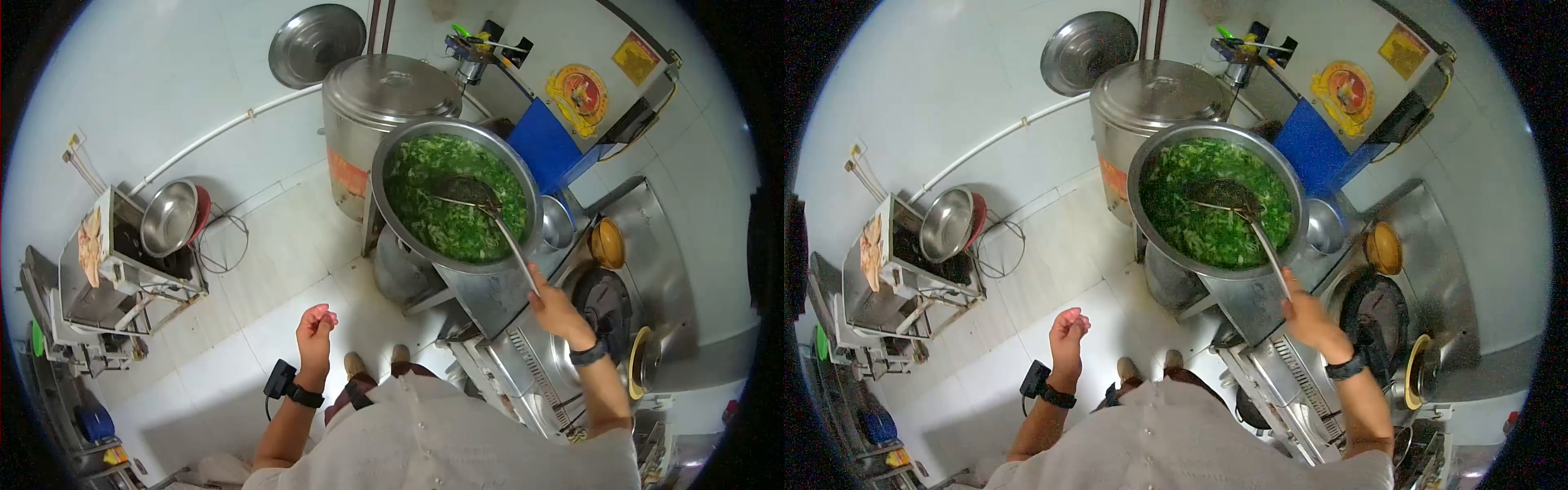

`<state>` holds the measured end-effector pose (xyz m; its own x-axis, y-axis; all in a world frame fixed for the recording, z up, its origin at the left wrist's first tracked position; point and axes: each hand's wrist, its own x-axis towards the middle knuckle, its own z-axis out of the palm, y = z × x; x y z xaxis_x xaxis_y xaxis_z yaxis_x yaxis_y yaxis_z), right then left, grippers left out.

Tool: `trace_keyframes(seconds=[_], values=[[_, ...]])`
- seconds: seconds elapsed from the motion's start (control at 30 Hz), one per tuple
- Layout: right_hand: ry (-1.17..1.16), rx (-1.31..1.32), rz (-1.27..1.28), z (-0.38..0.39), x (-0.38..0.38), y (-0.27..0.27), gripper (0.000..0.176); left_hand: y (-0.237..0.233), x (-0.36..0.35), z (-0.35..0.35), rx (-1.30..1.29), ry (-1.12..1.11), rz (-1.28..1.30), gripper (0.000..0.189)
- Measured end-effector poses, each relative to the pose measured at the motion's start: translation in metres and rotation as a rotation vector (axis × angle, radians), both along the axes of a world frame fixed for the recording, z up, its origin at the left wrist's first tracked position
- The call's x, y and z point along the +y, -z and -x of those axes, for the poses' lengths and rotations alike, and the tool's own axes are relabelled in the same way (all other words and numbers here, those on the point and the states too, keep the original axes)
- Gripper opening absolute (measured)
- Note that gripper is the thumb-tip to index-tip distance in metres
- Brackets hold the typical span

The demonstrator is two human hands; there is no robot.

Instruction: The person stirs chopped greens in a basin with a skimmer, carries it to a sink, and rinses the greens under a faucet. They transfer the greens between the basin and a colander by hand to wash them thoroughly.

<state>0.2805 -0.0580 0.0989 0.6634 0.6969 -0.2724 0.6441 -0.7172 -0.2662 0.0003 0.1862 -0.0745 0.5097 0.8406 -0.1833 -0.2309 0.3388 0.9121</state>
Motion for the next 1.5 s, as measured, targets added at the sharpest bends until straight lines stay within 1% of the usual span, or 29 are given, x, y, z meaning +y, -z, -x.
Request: trace_keyframes(seconds=[0.07, 0.17, 0.27, 0.3, 0.4, 0.43, 0.5, 0.57, 0.63, 0.67, 0.7, 0.73, 0.77, 0.83, 0.87, 0.93, 1.0, 1.07, 1.13, 1.2, 1.23, 1.27, 1.3, 1.33, 1.4, 1.5], values=[[-0.070, 0.078, -0.028, -0.001, -0.012, -0.024, 0.052, -0.008, -0.009, -0.005, -0.004, -0.016, -0.005, 0.012], [-0.130, 0.056, -0.015, 0.009, -0.031, -0.064, 0.051, -0.012, -0.020, -0.008, -0.028, -0.035, 0.030, 0.012], [-0.106, 0.126, 0.016, 0.019, -0.047, -0.099, 0.050, -0.013, -0.019, -0.010, -0.020, -0.036, 0.015, 0.013], [-0.079, 0.131, 0.077, 0.025, -0.047, -0.114, 0.050, -0.016, -0.016, -0.011, -0.027, -0.065, 0.002, 0.013], [-0.122, 0.186, 0.082, 0.015, -0.058, -0.119, 0.049, -0.025, -0.017, -0.017, -0.024, -0.136, -0.001, 0.012], [-0.155, 0.215, 0.017, 0.003, -0.063, -0.103, 0.048, -0.024, -0.019, -0.018, -0.023, -0.142, 0.001, 0.012], [-0.181, 0.210, -0.024, -0.015, -0.053, -0.070, 0.048, -0.025, -0.024, -0.019, -0.017, -0.151, -0.003, 0.012], [-0.200, 0.208, -0.066, -0.027, -0.036, -0.046, 0.047, -0.030, -0.031, -0.021, 0.003, -0.159, 0.067, 0.012], [-0.074, 0.269, -0.060, -0.036, -0.017, -0.028, 0.046, -0.032, -0.031, -0.016, 0.017, -0.179, 0.045, 0.012], [-0.079, 0.276, -0.062, -0.045, -0.016, -0.008, 0.046, -0.033, -0.031, -0.012, 0.025, -0.200, 0.025, 0.011], [-0.101, 0.224, -0.139, -0.057, -0.016, 0.014, 0.045, -0.033, -0.030, -0.010, 0.040, -0.228, 0.016, 0.011], [-0.119, 0.175, -0.215, -0.061, -0.014, 0.023, 0.045, -0.032, -0.029, -0.007, 0.044, -0.232, 0.012, 0.011], [-0.120, 0.180, -0.219, -0.063, -0.012, 0.023, 0.045, -0.030, -0.029, -0.004, 0.056, -0.240, 0.022, 0.011], [0.201, 0.558, -0.292, -0.057, -0.003, 0.009, 0.045, -0.031, -0.029, -0.001, 0.079, -0.238, 0.027, 0.011], [0.203, 0.559, -0.297, -0.056, -0.006, 0.005, 0.045, -0.031, -0.029, 0.000, 0.079, -0.235, 0.022, 0.011], [0.417, 0.761, -0.504, -0.054, -0.013, -0.006, 0.043, -0.030, -0.029, 0.000, 0.087, -0.235, 0.002, 0.011], [0.454, 0.778, -0.541, -0.049, -0.021, -0.025, 0.044, -0.032, -0.029, -0.003, 0.094, -0.236, 0.012, 0.011], [0.514, 0.813, -0.673, -0.048, -0.032, -0.035, 0.044, -0.032, -0.030, -0.009, 0.090, -0.227, 0.024, 0.011], [0.535, 0.797, -0.701, -0.045, -0.040, -0.028, 0.044, -0.031, -0.031, -0.016, 0.053, -0.197, 0.010, 0.011], [0.358, 0.614, -0.655, -0.034, -0.045, -0.011, 0.045, -0.030, -0.032, -0.019, 0.029, -0.184, 0.005, 0.011], [0.078, 0.115, -0.581, -0.032, -0.038, 0.011, 0.047, -0.031, -0.032, -0.020, 0.020, -0.173, 0.000, 0.011], [0.176, 0.135, -0.514, -0.021, -0.041, 0.019, 0.048, -0.032, -0.031, -0.020, 0.021, -0.168, -0.001, 0.011], [0.135, 0.064, -0.556, -0.017, -0.042, 0.039, 0.048, -0.034, -0.031, -0.020, 0.018, -0.179, -0.006, 0.011], [0.096, -0.007, -0.595, -0.017, -0.046, 0.072, 0.049, -0.035, -0.031, -0.020, 0.016, -0.189, -0.009, 0.011], [0.063, -0.163, -0.524, -0.020, -0.051, 0.128, 0.050, -0.034, -0.032, -0.019, 0.046, -0.180, -0.001, 0.010], [0.025, -0.143, -0.566, -0.018, -0.052, 0.141, 0.051, -0.036, -0.034, -0.016, 0.090, -0.169, 0.002, 0.010]])
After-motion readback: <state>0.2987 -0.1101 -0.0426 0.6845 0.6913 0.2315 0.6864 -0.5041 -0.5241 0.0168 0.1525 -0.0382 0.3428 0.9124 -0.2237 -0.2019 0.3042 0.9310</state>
